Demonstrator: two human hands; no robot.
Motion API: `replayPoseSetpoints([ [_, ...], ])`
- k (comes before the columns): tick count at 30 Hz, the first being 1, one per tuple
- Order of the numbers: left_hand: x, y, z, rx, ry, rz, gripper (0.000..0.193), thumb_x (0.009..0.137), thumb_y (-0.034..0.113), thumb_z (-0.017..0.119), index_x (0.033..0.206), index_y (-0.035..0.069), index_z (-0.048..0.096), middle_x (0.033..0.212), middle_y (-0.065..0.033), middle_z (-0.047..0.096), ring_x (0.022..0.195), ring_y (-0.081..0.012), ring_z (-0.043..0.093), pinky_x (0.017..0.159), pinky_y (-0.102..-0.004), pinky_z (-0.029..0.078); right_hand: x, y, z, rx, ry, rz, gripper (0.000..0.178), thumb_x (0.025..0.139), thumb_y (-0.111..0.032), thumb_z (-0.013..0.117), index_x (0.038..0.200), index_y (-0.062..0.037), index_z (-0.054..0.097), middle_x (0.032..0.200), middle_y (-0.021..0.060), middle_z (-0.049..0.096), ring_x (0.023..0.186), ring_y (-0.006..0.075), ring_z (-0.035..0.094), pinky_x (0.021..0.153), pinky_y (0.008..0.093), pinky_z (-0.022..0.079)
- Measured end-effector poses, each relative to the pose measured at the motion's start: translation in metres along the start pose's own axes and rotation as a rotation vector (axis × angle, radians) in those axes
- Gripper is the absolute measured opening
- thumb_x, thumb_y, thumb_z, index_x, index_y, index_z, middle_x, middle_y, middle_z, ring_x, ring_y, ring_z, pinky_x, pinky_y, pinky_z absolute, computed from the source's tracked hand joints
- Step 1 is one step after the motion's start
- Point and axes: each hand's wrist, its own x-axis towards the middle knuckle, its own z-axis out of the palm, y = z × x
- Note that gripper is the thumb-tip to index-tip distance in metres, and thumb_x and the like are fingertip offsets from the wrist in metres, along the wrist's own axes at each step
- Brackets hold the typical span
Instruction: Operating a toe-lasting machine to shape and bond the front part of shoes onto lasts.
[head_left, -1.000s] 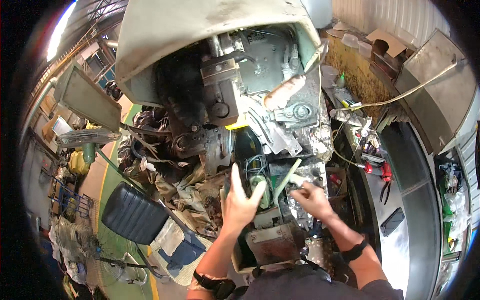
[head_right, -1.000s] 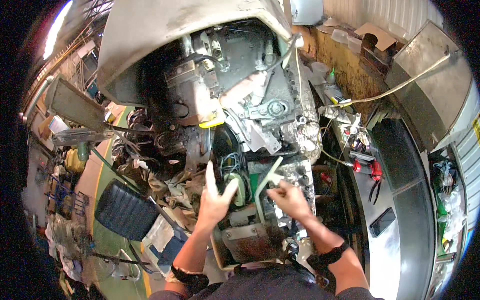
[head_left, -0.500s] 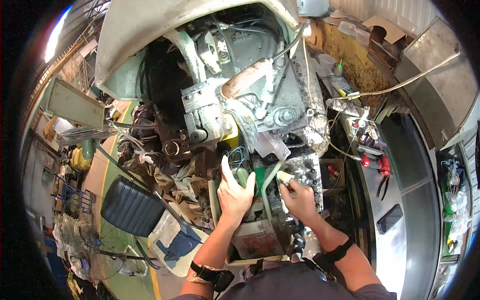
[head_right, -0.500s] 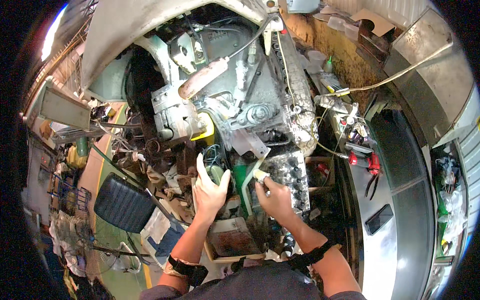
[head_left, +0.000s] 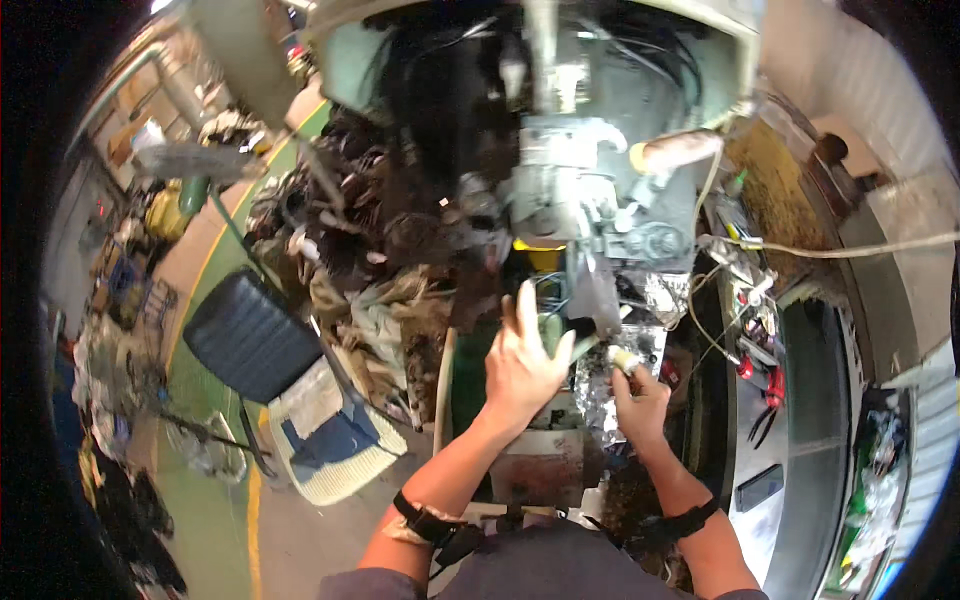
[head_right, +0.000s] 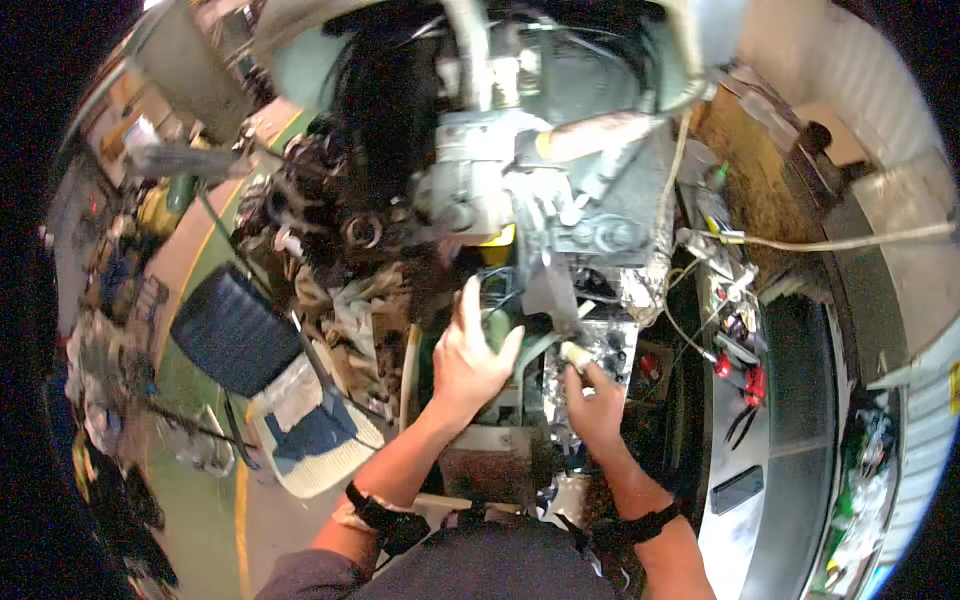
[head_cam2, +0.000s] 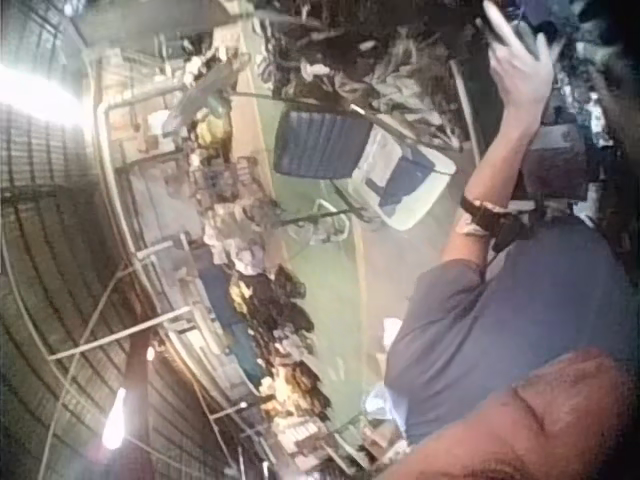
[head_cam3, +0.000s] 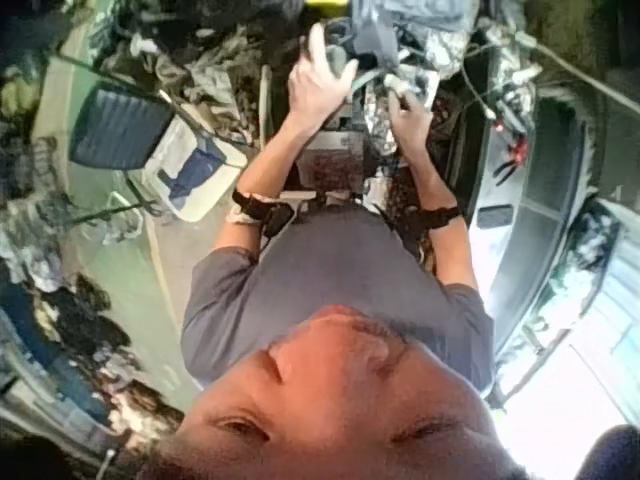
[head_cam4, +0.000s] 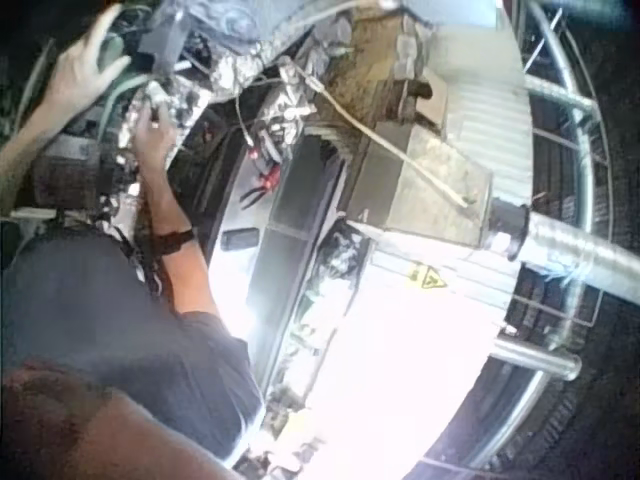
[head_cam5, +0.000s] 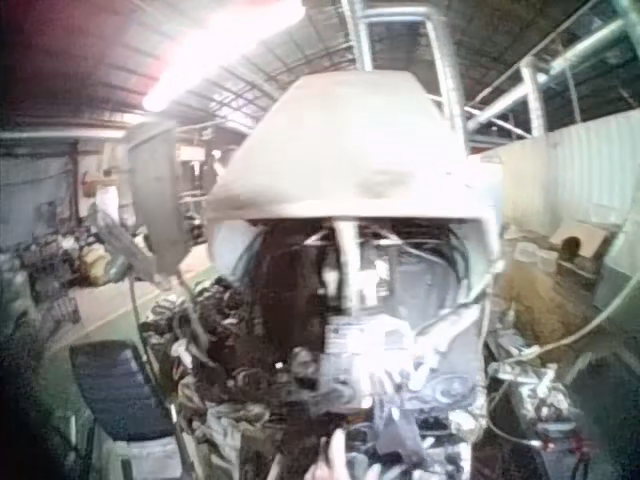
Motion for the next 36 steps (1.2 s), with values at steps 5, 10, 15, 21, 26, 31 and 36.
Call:
replayPoseSetpoints([
  [5,-0.002,-0.003,-0.003,-0.014,-0.069,-0.087,0.087,0.088,0.034,0.073,0.155,0.003,0.028,0.139,-0.0450,0.045,0.115,-0.0569,0.058,0.099,-0.0530,0.051,-0.001,-0.001,-0.001,-0.134,-0.035,-0.025,0.022,0.092,-0.003,0.069,0.112,0.0038,0.073,0.082,0.0123,0.076,0.074,0.0118,0.073,0.066,0.0292,0.056],
  [10,-0.003,-0.008,-0.003,-0.017,-0.056,-0.069,0.087,0.089,0.035,0.070,0.157,0.005,0.025,0.142,-0.0457,0.042,0.119,-0.0583,0.055,0.101,-0.0545,0.049,-0.002,0.001,0.003,-0.073,-0.021,-0.014,0.023,0.092,-0.003,0.069,0.113,0.0046,0.072,0.080,0.0121,0.075,0.071,0.0099,0.070,0.063,0.0297,0.055],
  [15,-0.003,-0.007,-0.004,-0.018,-0.027,-0.025,0.088,0.087,0.033,0.073,0.155,0.001,0.028,0.138,-0.0452,0.046,0.117,-0.0579,0.057,0.099,-0.0535,0.050,-0.002,-0.004,0.000,-0.271,0.022,-0.088,0.024,0.090,-0.008,0.071,0.111,0.0024,0.072,0.083,0.0190,0.074,0.072,0.0187,0.074,0.064,0.0304,0.055],
  [21,-0.001,-0.005,-0.001,0.020,0.005,0.016,0.086,0.085,0.031,0.076,0.152,-0.002,0.032,0.129,-0.0375,0.057,0.111,-0.0523,0.062,0.096,-0.0504,0.052,-0.003,-0.011,0.000,-0.247,0.019,0.007,0.014,0.089,-0.013,0.072,0.096,-0.0009,0.073,0.074,0.0189,0.070,0.064,0.0327,0.071,0.058,0.0385,0.053],
  [26,0.000,-0.001,-0.001,-0.026,0.007,0.038,0.087,0.085,0.028,0.078,0.153,0.000,0.032,0.118,-0.0359,0.064,0.104,-0.0515,0.065,0.090,-0.0519,0.053,-0.003,-0.009,-0.001,-0.272,0.022,-0.066,0.018,0.090,-0.010,0.071,0.106,-0.0031,0.073,0.081,0.0159,0.073,0.067,0.0249,0.072,0.058,0.0328,0.053],
  [31,0.000,0.008,-0.003,0.011,-0.034,-0.009,0.087,0.085,0.028,0.077,0.154,0.001,0.031,0.116,-0.0361,0.064,0.103,-0.0518,0.065,0.091,-0.0522,0.052,-0.005,-0.003,0.001,-0.167,0.100,-0.102,0.011,0.088,-0.013,0.072,0.093,-0.0027,0.071,0.077,0.0184,0.070,0.065,0.0361,0.069,0.057,0.0411,0.054],
  [36,0.001,0.015,-0.002,0.057,-0.021,-0.030,0.087,0.085,0.027,0.079,0.154,0.002,0.032,0.114,-0.0352,0.065,0.104,-0.0500,0.065,0.093,-0.0511,0.051,-0.006,-0.002,-0.002,-0.127,0.068,-0.081,0.018,0.089,-0.008,0.072,0.105,0.0004,0.073,0.081,0.0185,0.072,0.068,0.0330,0.071,0.059,0.0370,0.054],
])
